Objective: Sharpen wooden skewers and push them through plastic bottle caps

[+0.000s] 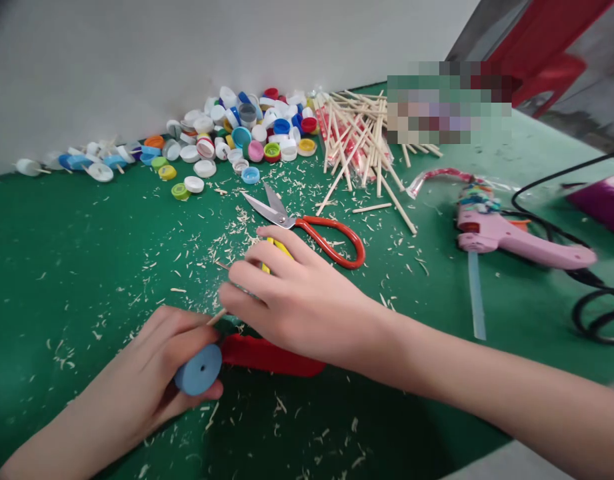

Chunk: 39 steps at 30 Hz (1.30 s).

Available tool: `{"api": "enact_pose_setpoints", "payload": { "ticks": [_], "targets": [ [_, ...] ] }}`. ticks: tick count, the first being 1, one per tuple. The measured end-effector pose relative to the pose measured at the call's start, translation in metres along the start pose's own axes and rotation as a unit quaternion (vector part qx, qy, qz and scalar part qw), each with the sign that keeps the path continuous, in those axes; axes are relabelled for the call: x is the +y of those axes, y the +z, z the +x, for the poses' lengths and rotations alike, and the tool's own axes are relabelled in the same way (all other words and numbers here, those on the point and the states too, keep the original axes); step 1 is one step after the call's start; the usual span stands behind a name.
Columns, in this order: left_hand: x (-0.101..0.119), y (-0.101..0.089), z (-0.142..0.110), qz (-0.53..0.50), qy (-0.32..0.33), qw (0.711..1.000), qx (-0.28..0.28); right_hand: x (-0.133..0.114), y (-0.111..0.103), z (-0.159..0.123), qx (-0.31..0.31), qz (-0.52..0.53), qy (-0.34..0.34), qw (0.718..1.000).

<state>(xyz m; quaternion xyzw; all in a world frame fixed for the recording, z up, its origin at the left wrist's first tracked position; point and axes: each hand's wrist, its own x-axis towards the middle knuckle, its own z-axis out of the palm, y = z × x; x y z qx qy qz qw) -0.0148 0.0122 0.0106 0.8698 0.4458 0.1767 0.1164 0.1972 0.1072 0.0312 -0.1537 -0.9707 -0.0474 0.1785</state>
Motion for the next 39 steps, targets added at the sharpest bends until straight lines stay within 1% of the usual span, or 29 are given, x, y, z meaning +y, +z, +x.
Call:
{"api": "enact_pose_setpoints", "payload": {
  "ticks": [2,4,6,9,12,22,27,34,39],
  "targets": [
    [-0.005,-0.003,-0.003,0.017,0.013,0.999,0.034,0.004,-0.001,-0.001,-0.002,0.014,-0.014,1.000],
    [-0.014,-0.007,-0.009,0.035,0.003,0.995,0.090,0.009,-0.003,-0.005,-0.015,0.018,-0.011,1.000],
    [-0.026,-0.010,-0.014,0.042,-0.030,0.989,0.138,0.014,-0.005,-0.009,-0.014,0.014,0.004,1.000],
    [-0.037,-0.011,-0.017,0.050,-0.095,0.978,0.178,0.017,-0.007,-0.012,0.025,0.003,0.025,0.999],
    [-0.039,-0.009,-0.015,0.069,-0.123,0.975,0.174,0.014,-0.009,-0.012,0.047,0.005,0.025,0.999],
    [-0.038,-0.006,-0.015,0.092,-0.130,0.976,0.145,0.011,-0.003,-0.011,0.048,0.080,0.016,0.995],
    [-0.040,-0.005,-0.014,0.096,-0.120,0.978,0.143,0.011,-0.001,-0.012,0.036,0.105,0.015,0.994],
    [-0.041,-0.002,-0.013,0.101,-0.093,0.977,0.165,0.009,-0.004,-0.012,0.047,0.101,0.004,0.994],
    [-0.042,-0.001,-0.013,0.109,-0.083,0.977,0.163,0.008,-0.003,-0.013,0.031,0.117,0.019,0.992]
  ]
}}
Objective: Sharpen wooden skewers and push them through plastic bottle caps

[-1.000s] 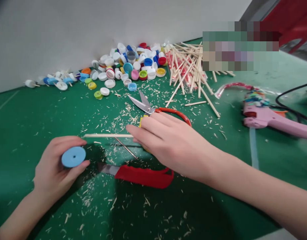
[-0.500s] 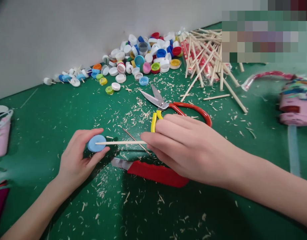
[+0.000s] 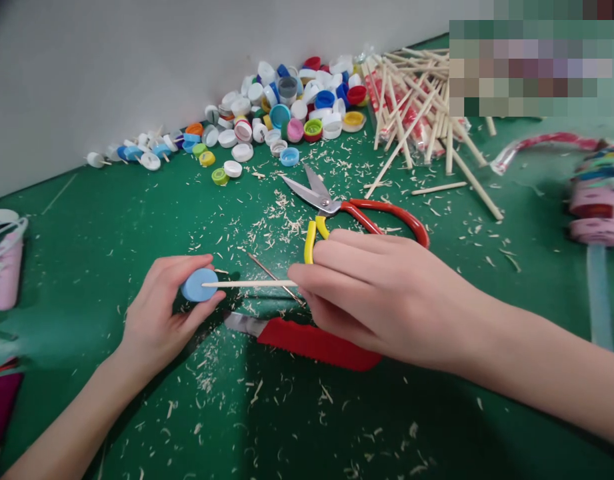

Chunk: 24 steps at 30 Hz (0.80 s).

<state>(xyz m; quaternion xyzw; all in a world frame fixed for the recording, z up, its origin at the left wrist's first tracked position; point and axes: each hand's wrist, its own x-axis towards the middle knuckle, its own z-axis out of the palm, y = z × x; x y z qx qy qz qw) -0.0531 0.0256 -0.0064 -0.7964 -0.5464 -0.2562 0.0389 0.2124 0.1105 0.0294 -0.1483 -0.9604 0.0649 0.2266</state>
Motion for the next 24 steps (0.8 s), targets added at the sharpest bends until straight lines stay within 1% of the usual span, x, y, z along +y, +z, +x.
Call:
{"api": "enact_pose_setpoints", "payload": {
  "ticks": [4,7,12,16,20,24],
  "targets": [
    [-0.0001,0.0006,-0.0005,0.011,-0.005,1.000,0.010,-0.0015,0.0021,-0.0008,-0.009,-0.003,0.017,1.000],
    [0.0003,0.0011,-0.0004,0.016,0.010,1.000,0.007,-0.0036,0.0023,-0.0011,-0.016,-0.004,0.031,0.999],
    [0.0010,0.0011,0.0006,0.013,0.034,0.999,-0.005,-0.0072,0.0025,0.0008,-0.021,0.026,0.069,0.997],
    [0.0018,0.0000,0.0016,-0.002,0.054,0.998,-0.032,-0.0085,0.0039,0.0018,-0.029,0.019,0.045,0.998],
    [0.0011,0.0003,0.0012,-0.026,0.029,0.998,-0.049,-0.0068,0.0049,-0.0008,-0.037,0.018,0.030,0.999],
    [-0.0035,0.0009,-0.0010,-0.075,-0.008,0.997,-0.013,-0.0008,0.0070,-0.0018,-0.022,0.004,0.018,1.000]
  ]
}}
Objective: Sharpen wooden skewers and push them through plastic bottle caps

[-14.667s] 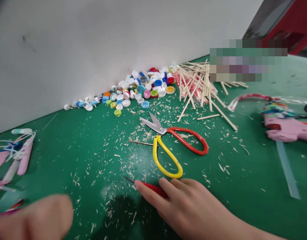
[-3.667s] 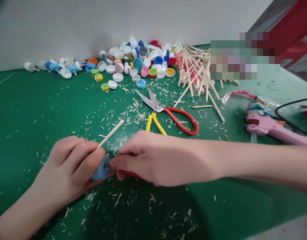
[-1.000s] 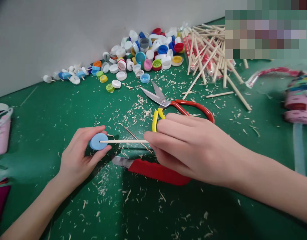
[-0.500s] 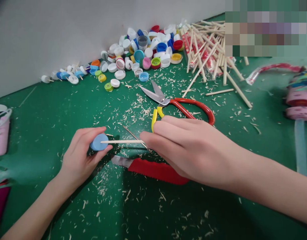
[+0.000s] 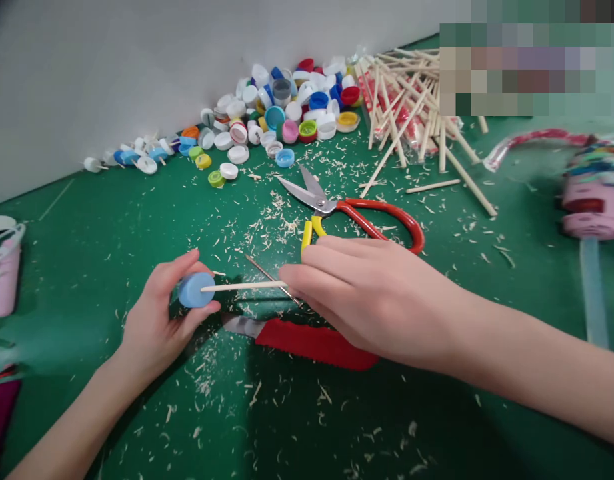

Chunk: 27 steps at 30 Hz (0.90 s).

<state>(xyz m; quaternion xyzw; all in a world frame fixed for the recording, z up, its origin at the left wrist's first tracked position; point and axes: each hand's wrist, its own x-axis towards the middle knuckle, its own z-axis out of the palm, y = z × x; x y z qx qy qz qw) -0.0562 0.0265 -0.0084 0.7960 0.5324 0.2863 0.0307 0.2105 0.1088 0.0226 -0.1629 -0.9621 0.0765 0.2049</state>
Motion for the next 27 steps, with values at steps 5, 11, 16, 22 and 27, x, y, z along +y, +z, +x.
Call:
{"api": "enact_pose_setpoints", "payload": {
  "ticks": [5,11,16,22,27],
  "targets": [
    [-0.003,-0.003,-0.004,-0.037,0.006,0.999,0.034,0.006,0.003,0.001,0.005,-0.016,-0.004,1.000],
    [-0.001,-0.002,-0.004,0.002,0.047,0.999,0.021,0.000,0.002,0.002,-0.041,0.054,0.021,0.997],
    [0.002,-0.003,-0.004,0.030,0.066,0.997,0.006,-0.005,-0.001,0.004,-0.064,0.077,0.062,0.993],
    [0.006,-0.003,-0.006,0.030,0.068,0.997,-0.004,0.001,0.007,-0.002,-0.059,0.071,0.022,0.995],
    [0.007,-0.003,-0.005,0.030,0.044,0.999,-0.005,0.002,0.009,-0.003,-0.072,0.085,0.034,0.993]
  ]
}}
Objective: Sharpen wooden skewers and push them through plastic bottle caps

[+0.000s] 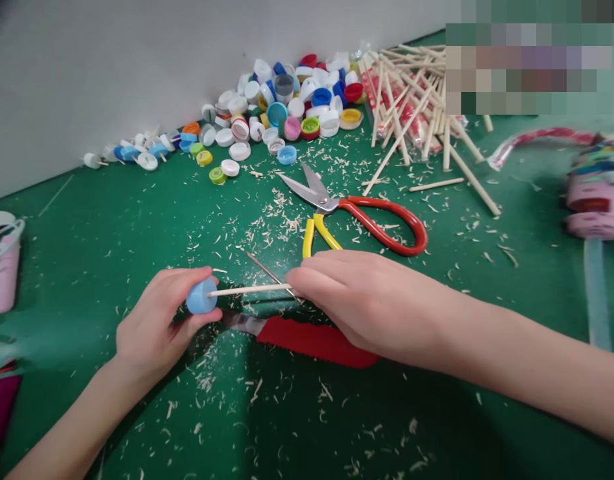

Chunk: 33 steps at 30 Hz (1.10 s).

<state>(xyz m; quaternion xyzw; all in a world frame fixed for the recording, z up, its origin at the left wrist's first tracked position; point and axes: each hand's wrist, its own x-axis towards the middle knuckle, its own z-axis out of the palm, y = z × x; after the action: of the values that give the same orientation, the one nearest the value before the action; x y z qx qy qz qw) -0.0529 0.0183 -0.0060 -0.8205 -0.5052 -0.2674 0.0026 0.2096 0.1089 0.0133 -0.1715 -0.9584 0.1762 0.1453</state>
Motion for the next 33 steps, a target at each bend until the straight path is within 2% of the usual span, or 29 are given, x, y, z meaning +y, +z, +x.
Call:
{"api": "enact_pose_setpoints", "payload": {
  "ticks": [4,8,10,12,15,17,19,21,25,28,33],
  "targets": [
    [0.010,-0.007,0.004,-0.062,-0.039,0.996,0.058,-0.002,-0.001,0.004,0.020,0.052,0.001,0.998],
    [0.028,-0.020,0.016,-0.172,-0.113,0.968,0.140,-0.005,-0.007,0.011,0.010,0.079,-0.024,0.997],
    [0.036,-0.027,0.025,-0.180,-0.136,0.960,0.166,-0.010,-0.013,0.016,0.014,0.100,-0.025,0.995],
    [0.043,-0.033,0.036,-0.145,-0.131,0.969,0.153,-0.018,-0.022,0.023,0.037,0.154,0.004,0.987],
    [0.050,-0.038,0.055,-0.076,-0.091,0.988,0.100,-0.036,-0.038,0.039,0.088,0.236,0.090,0.963],
    [0.055,-0.036,0.066,-0.064,-0.066,0.993,0.079,-0.047,-0.047,0.050,0.125,0.249,0.159,0.947],
    [0.060,-0.032,0.074,-0.061,-0.059,0.994,0.065,-0.053,-0.053,0.059,0.149,0.249,0.185,0.939],
    [0.063,-0.027,0.079,-0.055,-0.056,0.995,0.056,-0.055,-0.057,0.063,0.142,0.238,0.199,0.940],
    [0.067,-0.019,0.083,-0.054,-0.051,0.995,0.064,-0.050,-0.061,0.062,0.088,0.224,0.223,0.945],
    [0.067,-0.016,0.087,-0.063,-0.069,0.994,0.057,-0.047,-0.066,0.062,0.054,0.200,0.245,0.947],
    [0.073,-0.011,0.097,-0.085,-0.121,0.989,0.023,-0.040,-0.075,0.064,0.077,0.138,0.261,0.952]
  ]
}}
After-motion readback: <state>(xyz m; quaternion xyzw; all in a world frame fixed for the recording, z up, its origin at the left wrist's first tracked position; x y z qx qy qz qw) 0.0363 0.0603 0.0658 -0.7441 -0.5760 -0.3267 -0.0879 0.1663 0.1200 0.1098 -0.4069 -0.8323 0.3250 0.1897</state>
